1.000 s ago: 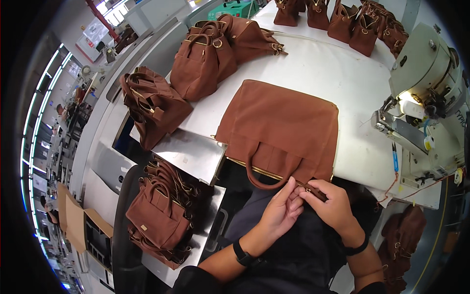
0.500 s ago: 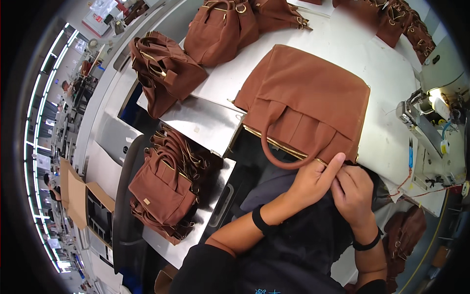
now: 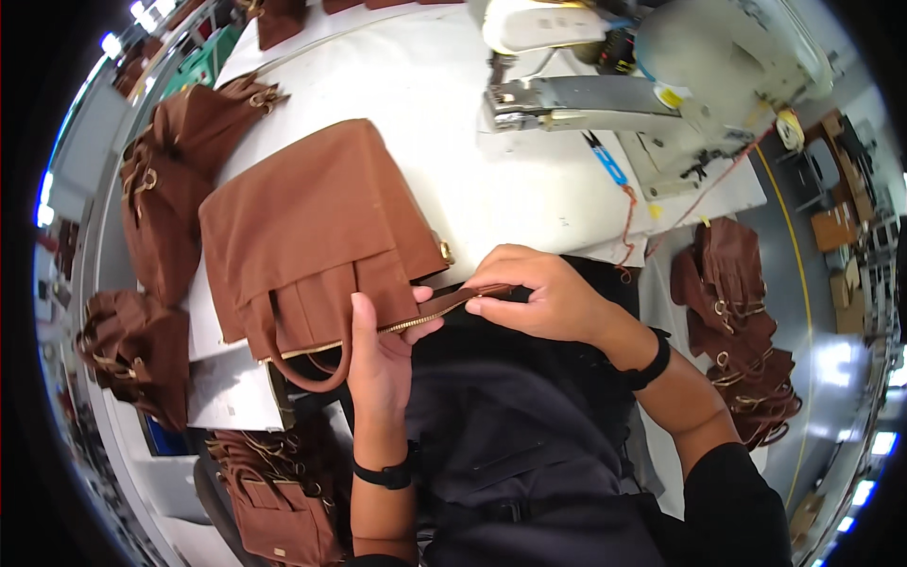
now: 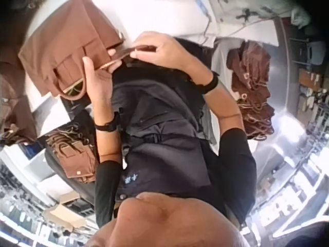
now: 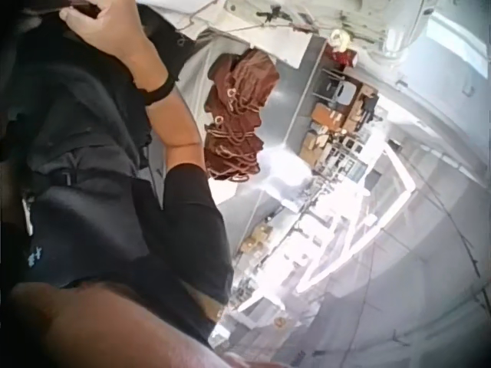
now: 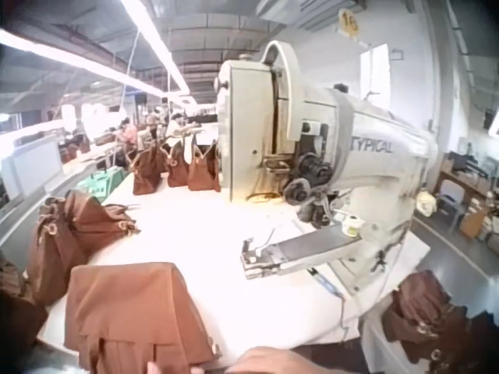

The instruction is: The person sews a zipper onto a brown handbag using an industrial sewing machine. They align the zipper, guide the bag under the needle, and stitch along the edge. After sewing, they trim excess thread and inspect the finished bag before moving to the next one.

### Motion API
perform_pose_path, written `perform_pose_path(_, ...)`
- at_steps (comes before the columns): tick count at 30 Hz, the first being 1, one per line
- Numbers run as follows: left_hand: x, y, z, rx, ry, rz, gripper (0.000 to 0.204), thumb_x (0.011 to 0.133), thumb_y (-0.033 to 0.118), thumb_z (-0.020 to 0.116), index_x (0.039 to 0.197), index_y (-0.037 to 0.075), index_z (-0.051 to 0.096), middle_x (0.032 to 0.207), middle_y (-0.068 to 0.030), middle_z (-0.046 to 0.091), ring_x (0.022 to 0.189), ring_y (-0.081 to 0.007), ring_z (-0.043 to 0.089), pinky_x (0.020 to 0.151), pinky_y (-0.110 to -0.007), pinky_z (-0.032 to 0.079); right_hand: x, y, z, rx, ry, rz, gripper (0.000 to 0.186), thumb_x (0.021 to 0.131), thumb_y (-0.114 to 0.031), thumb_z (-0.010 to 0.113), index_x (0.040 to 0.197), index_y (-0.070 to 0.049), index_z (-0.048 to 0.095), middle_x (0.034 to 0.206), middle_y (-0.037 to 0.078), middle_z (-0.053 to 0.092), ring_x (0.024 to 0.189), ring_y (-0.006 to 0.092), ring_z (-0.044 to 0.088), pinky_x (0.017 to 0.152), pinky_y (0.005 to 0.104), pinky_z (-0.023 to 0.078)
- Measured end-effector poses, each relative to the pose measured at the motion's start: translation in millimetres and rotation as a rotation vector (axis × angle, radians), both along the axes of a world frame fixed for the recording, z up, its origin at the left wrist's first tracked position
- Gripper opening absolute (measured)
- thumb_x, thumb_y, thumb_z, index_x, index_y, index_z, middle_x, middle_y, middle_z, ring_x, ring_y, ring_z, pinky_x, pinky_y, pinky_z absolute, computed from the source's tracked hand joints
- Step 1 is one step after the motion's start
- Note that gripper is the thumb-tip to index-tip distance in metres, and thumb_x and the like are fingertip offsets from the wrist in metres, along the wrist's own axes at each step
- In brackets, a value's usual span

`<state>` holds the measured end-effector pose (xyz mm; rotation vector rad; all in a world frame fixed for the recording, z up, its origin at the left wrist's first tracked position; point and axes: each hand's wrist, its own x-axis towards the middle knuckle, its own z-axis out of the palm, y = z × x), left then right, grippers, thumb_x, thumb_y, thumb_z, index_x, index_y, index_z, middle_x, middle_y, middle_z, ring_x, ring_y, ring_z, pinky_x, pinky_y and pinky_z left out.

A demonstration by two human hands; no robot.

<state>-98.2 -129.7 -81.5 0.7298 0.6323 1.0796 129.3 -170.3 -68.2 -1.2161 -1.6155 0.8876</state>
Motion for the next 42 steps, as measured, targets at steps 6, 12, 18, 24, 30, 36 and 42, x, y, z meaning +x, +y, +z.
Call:
perform_pose_path(6,11,1,9,0.059,0.19,0.239,0.042,0.111,0.034,0.053,0.139,0.003,0.058,0.126,-0.0144,0.069,0.107,-0.0213,0.072,0.08,-0.035,0.064,8,0,-5,-0.383,0.329,0.047,0.019,0.095,-0.019,0.078,0.106,-0.003,0.076,0.087,0.002,0.072,0.078,0.0084,0.061,0.073,0.0247,0.049)
perform_pose_path(12,9,19,31,0.275,0.55,0.16,0.029,0.107,0.023,0.062,0.125,0.001,0.064,0.102,-0.0121,0.073,0.08,-0.0183,0.07,0.072,-0.033,0.059,6,17,-21,-0.599,0.841,-0.01,0.025,0.101,-0.025,0.071,0.101,0.0,0.075,0.08,0.0,0.066,0.074,0.0077,0.06,0.068,0.0235,0.048)
perform_pose_path(18,28,94,61,0.226,0.677,0.174,0.043,0.102,0.043,0.068,0.113,0.001,0.072,0.094,-0.007,0.074,0.075,-0.0168,0.068,0.068,-0.029,0.054,31,18,0,-0.45,0.563,-0.222,0.026,0.104,-0.024,0.066,0.111,0.0,0.072,0.089,0.001,0.067,0.073,0.0078,0.061,0.067,0.0233,0.051)
perform_pose_path(24,68,206,52,0.274,0.465,0.014,0.042,0.109,0.027,0.057,0.135,-0.006,0.057,0.13,-0.023,0.068,0.116,-0.0305,0.071,0.101,-0.041,0.058,77,29,42,0.434,-0.238,-0.589,0.018,0.097,-0.011,0.068,0.112,-0.001,0.071,0.103,0.009,0.07,0.094,0.021,0.066,0.084,0.0343,0.051)
perform_pose_path(30,129,282,7,0.344,0.078,-0.029,0.038,0.109,0.022,0.057,0.137,-0.003,0.056,0.135,-0.0186,0.066,0.119,-0.0297,0.068,0.102,-0.042,0.057,97,86,49,0.661,-0.623,-0.666,0.028,0.088,-0.011,0.069,0.116,-0.005,0.072,0.121,0.013,0.067,0.121,0.0314,0.058,0.11,0.0514,0.04)
perform_pose_path(36,154,264,15,0.268,-0.008,-0.183,0.038,0.106,0.021,0.061,0.136,-0.003,0.058,0.133,-0.0163,0.066,0.119,-0.0281,0.067,0.103,-0.042,0.056,85,108,53,0.604,-0.753,-0.67,0.021,0.094,-0.02,0.067,0.099,-0.001,0.073,0.126,0.019,0.062,0.127,0.0396,0.053,0.116,0.0643,0.031)
perform_pose_path(42,152,245,32,0.238,-0.072,-0.172,0.039,0.103,0.019,0.064,0.134,-0.003,0.059,0.131,-0.0139,0.067,0.119,-0.0266,0.067,0.103,-0.043,0.055,89,123,54,0.556,-0.935,-0.689,0.037,0.097,-0.03,0.061,0.101,0.004,0.075,0.119,0.023,0.069,0.126,0.0425,0.056,0.116,0.0689,0.028)
